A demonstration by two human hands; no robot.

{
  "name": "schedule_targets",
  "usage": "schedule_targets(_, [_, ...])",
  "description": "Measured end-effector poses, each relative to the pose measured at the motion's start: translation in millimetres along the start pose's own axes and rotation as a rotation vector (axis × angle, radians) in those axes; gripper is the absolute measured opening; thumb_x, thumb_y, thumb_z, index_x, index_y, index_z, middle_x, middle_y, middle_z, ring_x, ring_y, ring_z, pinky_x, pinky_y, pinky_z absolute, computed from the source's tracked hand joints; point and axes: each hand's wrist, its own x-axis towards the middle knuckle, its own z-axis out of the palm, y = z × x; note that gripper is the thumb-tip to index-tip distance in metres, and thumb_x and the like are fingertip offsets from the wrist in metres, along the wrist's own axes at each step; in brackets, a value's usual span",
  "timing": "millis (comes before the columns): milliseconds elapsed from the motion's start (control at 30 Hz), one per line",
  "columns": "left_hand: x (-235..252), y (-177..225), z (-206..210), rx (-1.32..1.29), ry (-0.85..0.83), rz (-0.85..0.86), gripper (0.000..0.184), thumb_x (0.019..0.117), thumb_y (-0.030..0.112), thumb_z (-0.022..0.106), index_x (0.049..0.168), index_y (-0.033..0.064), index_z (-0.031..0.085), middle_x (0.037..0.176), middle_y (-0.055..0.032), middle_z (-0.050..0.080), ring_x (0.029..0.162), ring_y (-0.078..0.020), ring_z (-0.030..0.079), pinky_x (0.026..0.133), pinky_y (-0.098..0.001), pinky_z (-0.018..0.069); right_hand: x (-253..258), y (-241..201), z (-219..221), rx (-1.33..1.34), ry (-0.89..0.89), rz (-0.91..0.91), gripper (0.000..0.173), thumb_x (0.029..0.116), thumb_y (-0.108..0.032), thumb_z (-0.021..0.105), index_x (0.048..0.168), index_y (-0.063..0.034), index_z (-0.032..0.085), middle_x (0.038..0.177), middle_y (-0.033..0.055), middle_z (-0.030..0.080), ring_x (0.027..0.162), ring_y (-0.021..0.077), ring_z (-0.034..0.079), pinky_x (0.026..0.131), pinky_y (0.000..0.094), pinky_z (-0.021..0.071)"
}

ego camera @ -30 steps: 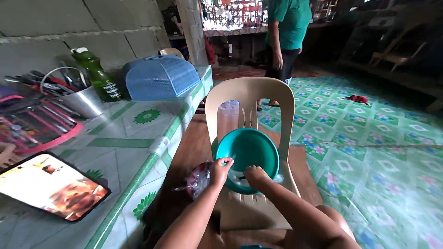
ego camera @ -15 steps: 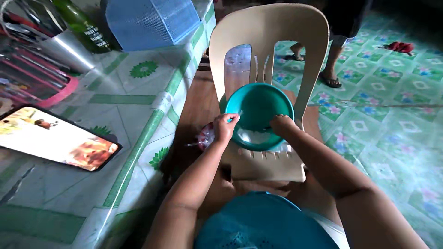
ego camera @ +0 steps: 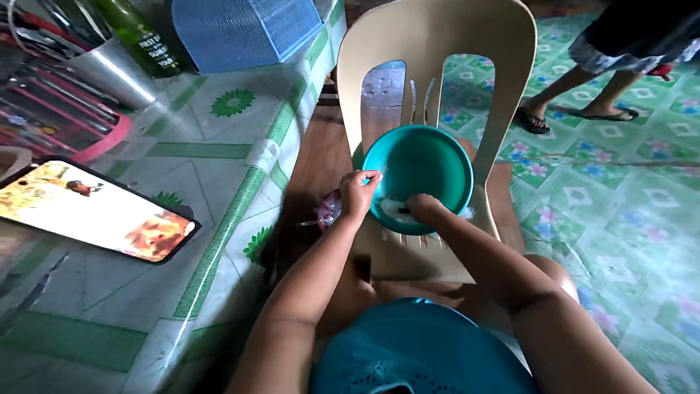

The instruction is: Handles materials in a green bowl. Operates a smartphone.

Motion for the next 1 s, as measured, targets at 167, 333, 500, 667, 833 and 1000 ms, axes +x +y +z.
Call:
schedule_targets(167, [3.6,0.3,0.2,0.031,-0.017,-0.034,0.016,0.0925,0.027,0.076,0.101,0.014,0.08,0.102,-0.0013,0.076,0.104,-0.0147,0.068,0.101,-0.0435,0.0499,16.3,4.3,5.6,0.061,0.011,-0.126,0.022,0.0985,-0.015,0.063,0.114,-0.0031,0.072,0.118,0.0194,0.07,0.115,0.0383,0.065,0.098,0.0614,0.0509])
schedule_targets(333, [0.5,-1.4,0.4,0.032,-0.061,-0.069,0.019,0.0955,0.026,0.074,0.104,0.0099,0.078,0.106,-0.0073,0.075,0.107,-0.0222,0.068,0.101,-0.0491,0.0489,7.9,9.2,3.0,0.198,0.086,-0.198,0.018,0.0985,-0.01,0.064,0.111,-0.0004,0.073,0.113,0.0206,0.071,0.11,0.0381,0.067,0.097,0.0603,0.0514])
schedule_targets(500, [-5.2,1.1,-0.1,0.111,-0.1,-0.067,0.018,0.0959,0.027,0.073,0.104,0.0115,0.079,0.106,-0.0063,0.075,0.104,-0.0219,0.068,0.099,-0.0507,0.0499,-3.7,22.2,-13.6,0.18,0.081,-0.212,0.021,0.1009,-0.011,0.061,0.117,-0.0023,0.072,0.115,0.0191,0.071,0.112,0.0366,0.067,0.099,0.0589,0.0509])
schedule_targets(667, [-4.8,2.5,3.4,0.204,-0.118,0.021,0.016,0.0948,0.025,0.073,0.102,0.0114,0.079,0.104,-0.0063,0.076,0.105,-0.023,0.069,0.102,-0.0525,0.049,-4.2,47.3,-24.1,0.186,0.172,-0.258,0.018,0.0995,-0.012,0.063,0.112,-0.0025,0.073,0.108,0.0184,0.072,0.106,0.0365,0.069,0.095,0.0613,0.0524])
schedule_targets(833, [-6.3,10.2,3.5,0.294,-0.187,0.041,0.013,0.0948,0.023,0.073,0.101,0.0131,0.08,0.106,-0.0062,0.076,0.11,-0.0251,0.068,0.105,-0.0559,0.0454,-9.4,60.2,-39.7,0.154,0.241,-0.257,0.018,0.0991,-0.01,0.063,0.111,-0.0028,0.074,0.105,0.0184,0.073,0.103,0.037,0.07,0.094,0.0612,0.053])
schedule_targets(1000, [-7.5,8.3,6.4,0.358,-0.233,0.072,0.015,0.094,0.026,0.074,0.101,0.014,0.081,0.105,-0.0061,0.076,0.112,-0.0262,0.067,0.107,-0.0587,0.0427,-15.7,60.6,-54.1,0.11,0.218,-0.229,0.018,0.1003,-0.01,0.062,0.112,-0.0049,0.074,0.107,0.017,0.073,0.105,0.0355,0.069,0.096,0.06,0.0525])
